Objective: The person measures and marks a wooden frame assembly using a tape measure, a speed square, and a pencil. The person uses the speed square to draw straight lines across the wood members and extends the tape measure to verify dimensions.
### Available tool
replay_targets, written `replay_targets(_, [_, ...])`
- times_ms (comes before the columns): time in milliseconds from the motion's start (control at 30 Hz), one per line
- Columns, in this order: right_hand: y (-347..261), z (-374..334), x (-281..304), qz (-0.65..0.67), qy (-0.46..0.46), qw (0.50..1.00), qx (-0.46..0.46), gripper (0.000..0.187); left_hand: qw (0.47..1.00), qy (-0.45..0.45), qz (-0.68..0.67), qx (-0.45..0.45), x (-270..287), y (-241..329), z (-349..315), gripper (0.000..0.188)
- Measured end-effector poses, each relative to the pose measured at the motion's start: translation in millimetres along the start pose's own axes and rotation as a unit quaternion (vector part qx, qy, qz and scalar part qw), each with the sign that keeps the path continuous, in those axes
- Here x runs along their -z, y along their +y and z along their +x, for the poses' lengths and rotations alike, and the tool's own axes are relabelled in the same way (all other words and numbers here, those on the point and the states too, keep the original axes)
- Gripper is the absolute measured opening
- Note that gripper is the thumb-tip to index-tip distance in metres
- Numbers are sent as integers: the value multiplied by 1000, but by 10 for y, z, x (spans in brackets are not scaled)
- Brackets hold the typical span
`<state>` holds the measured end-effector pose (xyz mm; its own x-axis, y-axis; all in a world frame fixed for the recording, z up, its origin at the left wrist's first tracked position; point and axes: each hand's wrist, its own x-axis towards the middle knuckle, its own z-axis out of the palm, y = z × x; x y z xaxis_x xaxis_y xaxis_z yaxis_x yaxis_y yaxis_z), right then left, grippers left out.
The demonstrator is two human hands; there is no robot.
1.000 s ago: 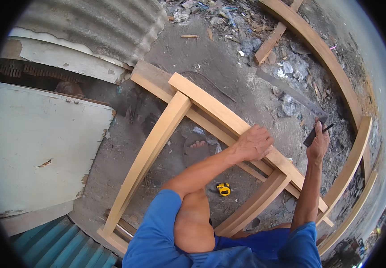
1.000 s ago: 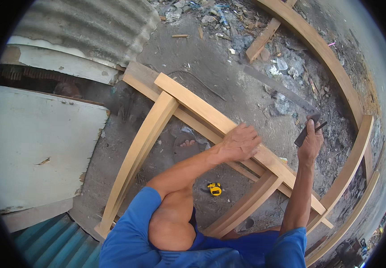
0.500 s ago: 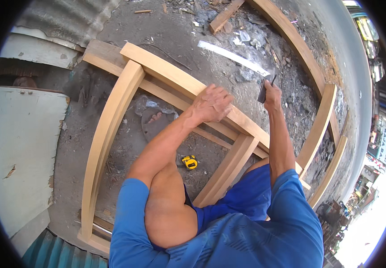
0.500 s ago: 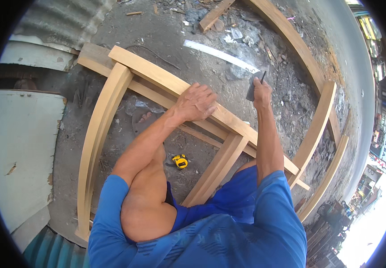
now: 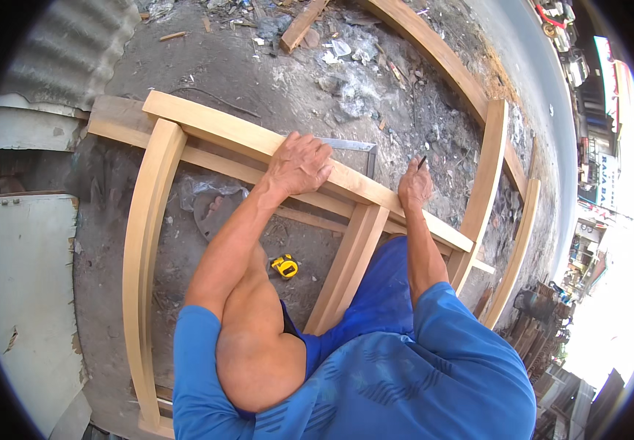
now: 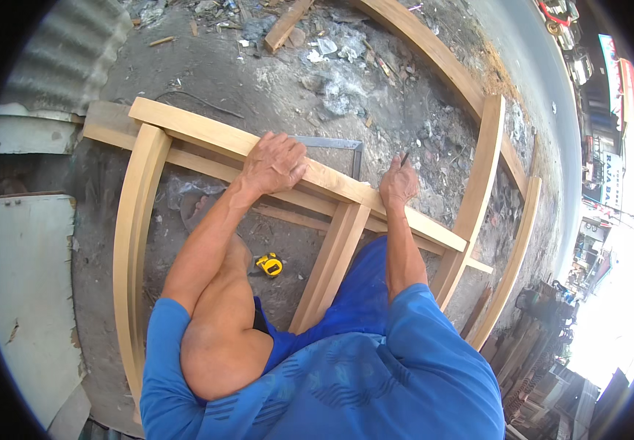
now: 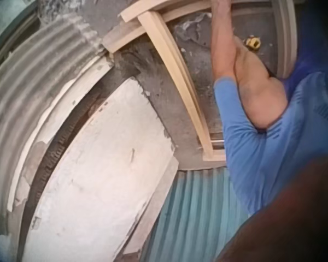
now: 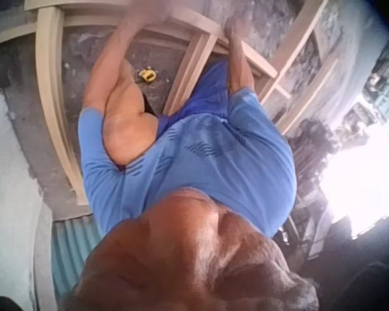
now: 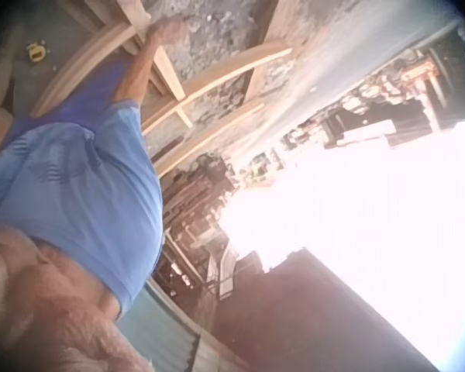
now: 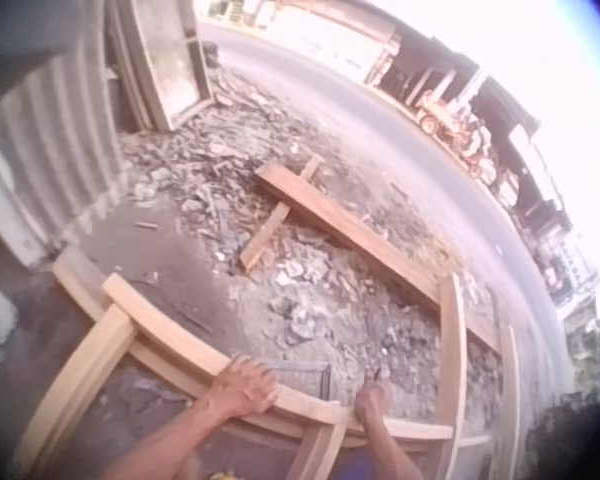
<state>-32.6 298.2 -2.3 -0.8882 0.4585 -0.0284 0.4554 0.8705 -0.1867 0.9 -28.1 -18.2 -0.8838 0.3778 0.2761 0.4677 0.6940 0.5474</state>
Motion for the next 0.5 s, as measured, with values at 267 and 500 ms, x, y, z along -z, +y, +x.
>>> replay_targets(267, [61,-16,-86,-5,-7,997,75,45,999,-30,0,13,64,17,-23,24])
replay_targets(500, [104,98,-198,5,17,992,123,41,998,-56,-10,26,83,23,76,26])
